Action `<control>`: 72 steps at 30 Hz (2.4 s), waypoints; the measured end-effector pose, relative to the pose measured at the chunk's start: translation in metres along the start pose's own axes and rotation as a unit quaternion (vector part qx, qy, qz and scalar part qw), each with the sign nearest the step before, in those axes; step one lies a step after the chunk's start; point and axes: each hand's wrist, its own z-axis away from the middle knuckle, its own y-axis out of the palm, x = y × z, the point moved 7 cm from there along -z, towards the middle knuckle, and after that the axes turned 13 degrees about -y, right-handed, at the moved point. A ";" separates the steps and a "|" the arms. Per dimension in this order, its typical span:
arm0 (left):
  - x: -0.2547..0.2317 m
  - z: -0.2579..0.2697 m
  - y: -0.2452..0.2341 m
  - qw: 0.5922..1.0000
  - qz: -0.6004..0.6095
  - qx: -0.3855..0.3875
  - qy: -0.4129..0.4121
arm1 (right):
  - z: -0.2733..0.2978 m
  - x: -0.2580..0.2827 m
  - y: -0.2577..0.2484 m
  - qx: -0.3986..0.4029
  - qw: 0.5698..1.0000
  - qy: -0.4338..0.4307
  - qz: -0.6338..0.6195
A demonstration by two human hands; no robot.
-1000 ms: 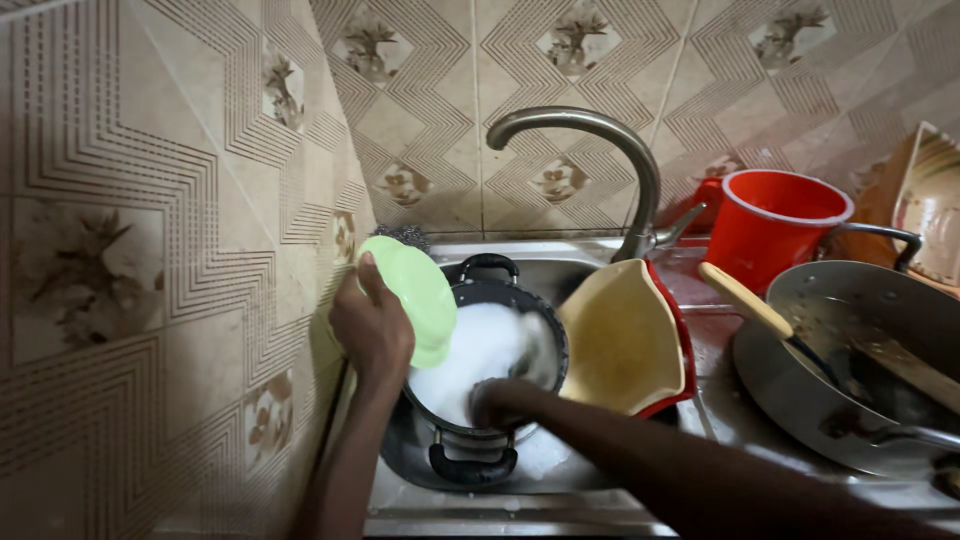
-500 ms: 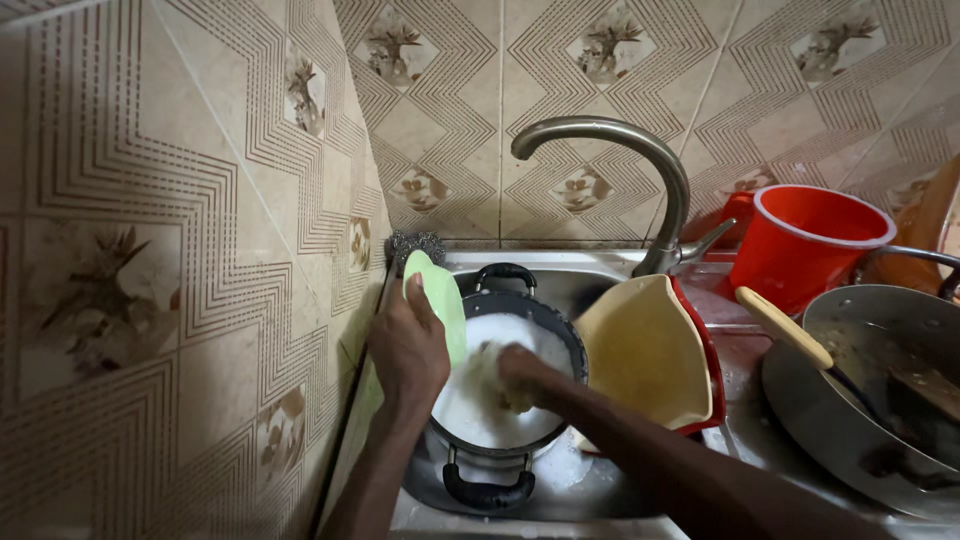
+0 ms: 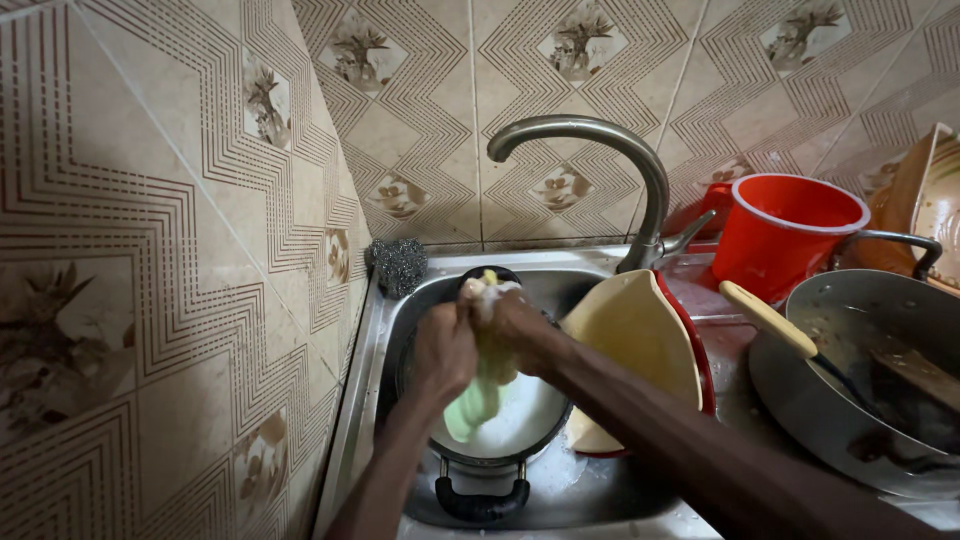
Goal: The person washes kitchenware at a double-basin sink filled with soapy water. They scrub a red plastic cup with a sponge, then wash plates, a pot, and a spoon, and scrape food residue from a serving dish over a trash bin before returning it to the sink.
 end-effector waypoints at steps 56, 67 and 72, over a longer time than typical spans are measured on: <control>0.000 -0.030 -0.025 0.999 0.025 -0.034 0.023 | 0.032 -0.047 0.010 -0.156 0.866 0.079 -0.469; -0.047 0.049 -0.010 0.798 -0.185 -0.532 0.214 | 0.063 0.010 0.090 -0.070 0.501 0.300 -0.809; -0.006 -0.001 -0.057 0.982 0.091 -0.163 0.021 | 0.068 0.014 0.065 0.150 0.246 0.229 -0.930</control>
